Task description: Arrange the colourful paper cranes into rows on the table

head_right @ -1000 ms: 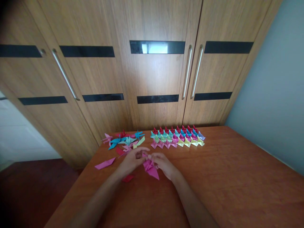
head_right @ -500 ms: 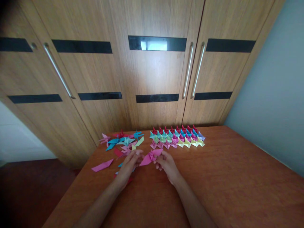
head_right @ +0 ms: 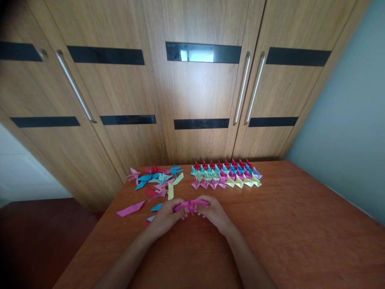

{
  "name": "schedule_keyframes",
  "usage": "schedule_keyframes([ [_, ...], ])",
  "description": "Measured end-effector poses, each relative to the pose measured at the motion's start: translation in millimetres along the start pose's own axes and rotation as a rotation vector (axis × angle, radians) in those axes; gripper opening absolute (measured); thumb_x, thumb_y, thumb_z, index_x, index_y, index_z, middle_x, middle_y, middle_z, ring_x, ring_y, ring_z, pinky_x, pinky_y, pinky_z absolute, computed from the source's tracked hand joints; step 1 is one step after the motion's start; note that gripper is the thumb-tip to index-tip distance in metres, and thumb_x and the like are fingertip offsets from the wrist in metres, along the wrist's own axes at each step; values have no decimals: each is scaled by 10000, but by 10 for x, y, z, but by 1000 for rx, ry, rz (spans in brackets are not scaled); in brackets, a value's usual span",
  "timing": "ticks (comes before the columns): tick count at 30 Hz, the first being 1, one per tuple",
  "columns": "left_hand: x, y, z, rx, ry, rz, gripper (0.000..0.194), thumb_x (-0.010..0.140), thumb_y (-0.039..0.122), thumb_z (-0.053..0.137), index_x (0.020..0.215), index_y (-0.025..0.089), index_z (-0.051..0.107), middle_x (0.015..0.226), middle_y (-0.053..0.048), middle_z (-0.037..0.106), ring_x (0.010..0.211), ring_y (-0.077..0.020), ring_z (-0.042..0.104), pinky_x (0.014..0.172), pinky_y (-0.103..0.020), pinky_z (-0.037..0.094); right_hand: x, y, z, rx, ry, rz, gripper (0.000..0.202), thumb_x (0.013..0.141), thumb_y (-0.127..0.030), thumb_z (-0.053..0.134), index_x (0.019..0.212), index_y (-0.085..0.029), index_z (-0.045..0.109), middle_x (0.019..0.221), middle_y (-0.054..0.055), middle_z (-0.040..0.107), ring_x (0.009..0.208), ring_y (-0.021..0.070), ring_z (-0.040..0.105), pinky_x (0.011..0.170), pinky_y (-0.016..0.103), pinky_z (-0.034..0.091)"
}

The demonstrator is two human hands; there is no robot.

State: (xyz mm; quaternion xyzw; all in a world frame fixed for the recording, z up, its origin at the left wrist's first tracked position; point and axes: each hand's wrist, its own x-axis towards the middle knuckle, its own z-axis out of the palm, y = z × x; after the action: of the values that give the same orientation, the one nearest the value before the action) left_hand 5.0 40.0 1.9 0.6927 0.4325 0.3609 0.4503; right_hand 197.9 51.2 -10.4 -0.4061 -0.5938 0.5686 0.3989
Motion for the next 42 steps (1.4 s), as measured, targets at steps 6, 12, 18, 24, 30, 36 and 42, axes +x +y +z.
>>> schedule_keyframes([
  [6, -8, 53, -3, -216, -28, -97, 165, 779, 311, 603, 759, 152, 645, 677, -1, 619, 618, -126, 538, 574, -209, 379, -22, 10, -18, 136, -66, 19, 271, 748, -429, 651, 725, -160, 649, 600, -14, 579, 548, 90, 489, 534, 214, 356],
  [12, -35, 69, -25, -578, -36, -183, 210, 766, 353, 668, 760, 145, 637, 665, -3, 610, 601, -96, 528, 577, -196, 377, -30, 16, -30, 497, -35, 45, 262, 705, -408, 719, 703, -174, 600, 625, -27, 525, 519, 65, 417, 503, 205, 319],
  [18, -37, 90, -54, -739, 30, -159, 211, 753, 335, 688, 713, 147, 599, 654, 9, 573, 599, -86, 515, 587, -199, 389, -21, 15, -96, 576, 51, 48, 318, 687, -443, 724, 659, -196, 528, 542, -60, 391, 506, 76, 361, 517, 225, 327],
  [24, -8, 92, -77, -682, 71, -162, 275, 750, 375, 666, 649, 152, 542, 589, 22, 514, 539, -76, 463, 539, -191, 364, -1, 18, -119, 446, 108, 8, 357, 738, -489, 659, 634, -202, 476, 534, -59, 367, 501, 84, 332, 510, 232, 297],
  [30, 36, -2, -59, -532, 188, -229, 295, 714, 434, 660, 687, 162, 549, 594, 19, 551, 539, -95, 496, 545, -195, 372, 27, 81, -105, -26, 349, -115, 425, 800, -536, 544, 554, -206, 437, 514, -41, 380, 506, 107, 342, 499, 237, 273],
  [36, 76, -128, -45, -404, 242, -199, 305, 750, 452, 610, 669, 164, 549, 583, 19, 561, 511, -96, 480, 500, -191, 336, -51, 85, -16, -324, 598, -233, 374, 826, -512, 497, 602, -213, 486, 556, -23, 436, 546, 135, 385, 533, 253, 300],
  [42, 92, -101, 17, -271, 228, -162, 306, 748, 446, 596, 619, 173, 549, 550, 9, 578, 517, -119, 503, 486, -205, 334, -201, 2, 287, -580, 462, -305, 238, 825, -439, 519, 740, -237, 612, 669, 26, 598, 613, 170, 509, 606, 266, 346],
])
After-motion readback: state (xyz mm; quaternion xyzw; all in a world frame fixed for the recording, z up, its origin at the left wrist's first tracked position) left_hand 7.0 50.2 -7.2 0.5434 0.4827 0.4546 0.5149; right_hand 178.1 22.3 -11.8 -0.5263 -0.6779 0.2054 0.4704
